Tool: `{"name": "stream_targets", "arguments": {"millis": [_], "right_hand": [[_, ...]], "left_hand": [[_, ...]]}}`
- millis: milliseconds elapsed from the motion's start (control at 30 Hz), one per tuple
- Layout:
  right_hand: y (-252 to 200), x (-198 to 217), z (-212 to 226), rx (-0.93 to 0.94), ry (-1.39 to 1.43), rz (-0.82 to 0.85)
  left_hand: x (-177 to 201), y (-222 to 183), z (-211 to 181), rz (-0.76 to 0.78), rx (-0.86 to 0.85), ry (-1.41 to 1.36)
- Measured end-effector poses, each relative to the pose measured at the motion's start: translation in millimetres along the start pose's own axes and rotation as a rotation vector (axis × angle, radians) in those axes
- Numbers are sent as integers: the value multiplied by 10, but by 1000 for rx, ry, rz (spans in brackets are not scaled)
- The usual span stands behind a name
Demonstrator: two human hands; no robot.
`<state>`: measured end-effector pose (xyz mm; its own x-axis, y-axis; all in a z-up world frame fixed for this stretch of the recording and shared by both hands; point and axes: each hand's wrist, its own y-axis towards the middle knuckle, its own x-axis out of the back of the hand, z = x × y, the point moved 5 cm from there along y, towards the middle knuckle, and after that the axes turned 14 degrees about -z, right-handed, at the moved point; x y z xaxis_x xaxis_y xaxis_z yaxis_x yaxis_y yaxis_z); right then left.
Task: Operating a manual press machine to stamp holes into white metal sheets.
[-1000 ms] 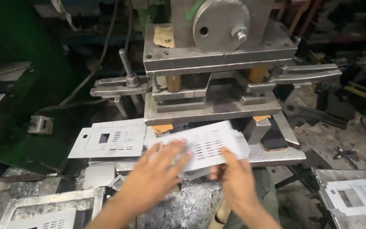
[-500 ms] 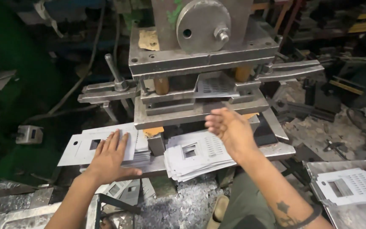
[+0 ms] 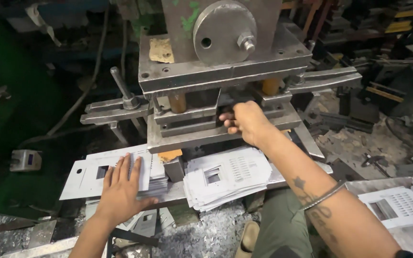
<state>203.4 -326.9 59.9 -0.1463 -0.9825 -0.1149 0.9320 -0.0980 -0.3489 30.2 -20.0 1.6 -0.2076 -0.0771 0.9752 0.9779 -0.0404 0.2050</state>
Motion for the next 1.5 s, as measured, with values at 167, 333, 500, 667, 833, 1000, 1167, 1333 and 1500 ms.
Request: {"name": "stream_targets", "arguments": {"millis": [167, 333, 500, 667, 833, 1000, 1167, 1333, 1500], "right_hand": [[341, 63, -197, -174, 265, -56], [318, -66, -238, -208, 311, -56], [286, -42, -238, -188, 271, -17], [332, -49, -272, -200, 302, -6], [324, -36, -248, -212, 322, -8], [319, -44, -271, -227, 330, -12], [276, -52, -262, -220, 328, -28], [222, -109, -172, -237, 322, -60], [431, -9, -349, -278, 568, -1]], "left_hand": [[-38, 6, 6, -41, -15, -21], [-43, 3, -5, -49, 3, -20], [-90, 25, 22, -82, 30, -36], [-168, 22, 72, -129, 16, -58], [-148, 48, 64, -156, -2, -49], [22, 66, 72, -65, 31, -59], [-26, 43, 188, -31, 54, -98], [-60, 34, 201, -137, 14, -71], [-33, 39, 285, 18, -15, -119]]}}
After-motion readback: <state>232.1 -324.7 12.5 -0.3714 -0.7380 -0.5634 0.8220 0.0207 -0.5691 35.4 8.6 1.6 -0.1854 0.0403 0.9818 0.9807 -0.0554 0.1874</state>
